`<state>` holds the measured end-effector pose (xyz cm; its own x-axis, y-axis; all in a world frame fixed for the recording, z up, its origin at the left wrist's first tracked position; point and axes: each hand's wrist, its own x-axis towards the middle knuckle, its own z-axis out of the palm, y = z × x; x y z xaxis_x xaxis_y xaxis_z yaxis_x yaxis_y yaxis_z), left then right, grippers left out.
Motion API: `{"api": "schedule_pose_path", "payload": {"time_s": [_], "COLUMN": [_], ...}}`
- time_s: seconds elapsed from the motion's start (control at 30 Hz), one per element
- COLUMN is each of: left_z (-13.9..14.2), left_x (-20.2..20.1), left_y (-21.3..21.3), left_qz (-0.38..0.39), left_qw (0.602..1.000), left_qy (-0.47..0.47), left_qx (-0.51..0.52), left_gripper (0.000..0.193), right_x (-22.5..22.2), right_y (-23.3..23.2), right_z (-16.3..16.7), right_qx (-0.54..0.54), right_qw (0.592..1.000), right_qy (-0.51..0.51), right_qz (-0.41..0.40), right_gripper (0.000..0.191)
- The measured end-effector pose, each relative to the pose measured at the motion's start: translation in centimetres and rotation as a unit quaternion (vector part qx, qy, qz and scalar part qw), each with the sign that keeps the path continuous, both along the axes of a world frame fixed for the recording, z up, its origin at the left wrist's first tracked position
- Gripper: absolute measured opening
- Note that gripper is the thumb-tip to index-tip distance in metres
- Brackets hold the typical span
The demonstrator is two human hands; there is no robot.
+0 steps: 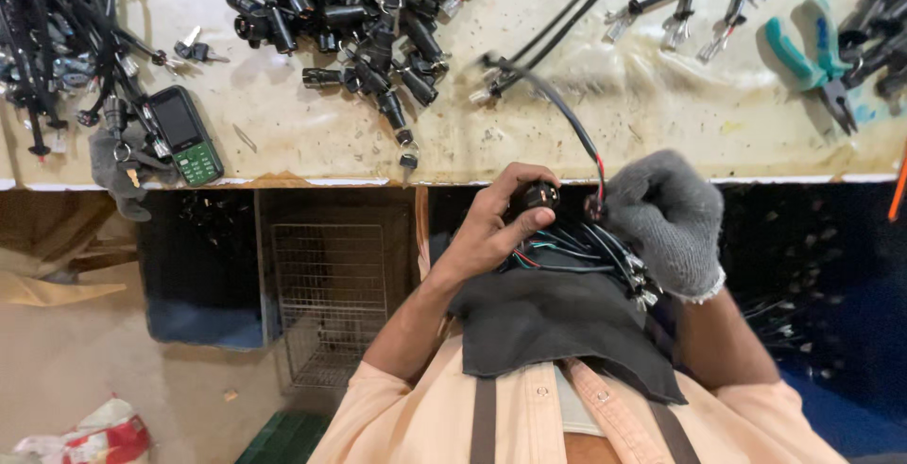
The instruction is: The person assembles wire harnesses by inserting black cylindrical connectors into wire ends and securing them with pliers. They repeatedly pick up wires and connectors, align them, and crimp the connections, placing finished units on the table.
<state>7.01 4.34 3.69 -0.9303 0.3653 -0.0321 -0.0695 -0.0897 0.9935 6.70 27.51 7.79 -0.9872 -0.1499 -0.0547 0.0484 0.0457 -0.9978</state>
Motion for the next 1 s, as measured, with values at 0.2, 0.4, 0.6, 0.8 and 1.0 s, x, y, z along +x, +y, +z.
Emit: {"api": "schedule_pose_path", "payload": {"time_s": [0.2,0.4,0.6,0.8,1.0], "left_z": [-0.3,-0.1,-0.5,-0.6,0.6], "left_x": [1.0,1.5,1.4,0.7,-0.7], "left_y": [0.0,0.4,1.0,1.3,0.8], "left_qz": [0.002,0.064,0.108,0.084,0.01], "left_qw": [0.998,0.987,0.955,0.94,0.92], "left_qy": [-0.035,0.07,0.144,0.227,0.229], "left_qx": [-0.055,-0.13,-0.234,-0.239,-0.317], "left_gripper": [0.033,0.033,0.032,0.044,0.075], "right_x": [-1.8,-2.0,0.0,0.8,-0.6], "right_y": [-1.7,-2.7,-3.4,-2.6,-1.1], "right_z": [0.1,-1.5,-2.0,-2.3,-4.1], "right_qx": [0.445,0.243,0.211,0.102,-0.034], "right_qw": [0.816,0.943,0.975,0.993,0.972], "right_qy": [0.291,0.166,0.065,-0.066,-0.23], "right_qz": [0.226,0.154,0.014,-0.008,0.034], "right_gripper": [0.018,0.02,0.024,0.015,0.012]}}
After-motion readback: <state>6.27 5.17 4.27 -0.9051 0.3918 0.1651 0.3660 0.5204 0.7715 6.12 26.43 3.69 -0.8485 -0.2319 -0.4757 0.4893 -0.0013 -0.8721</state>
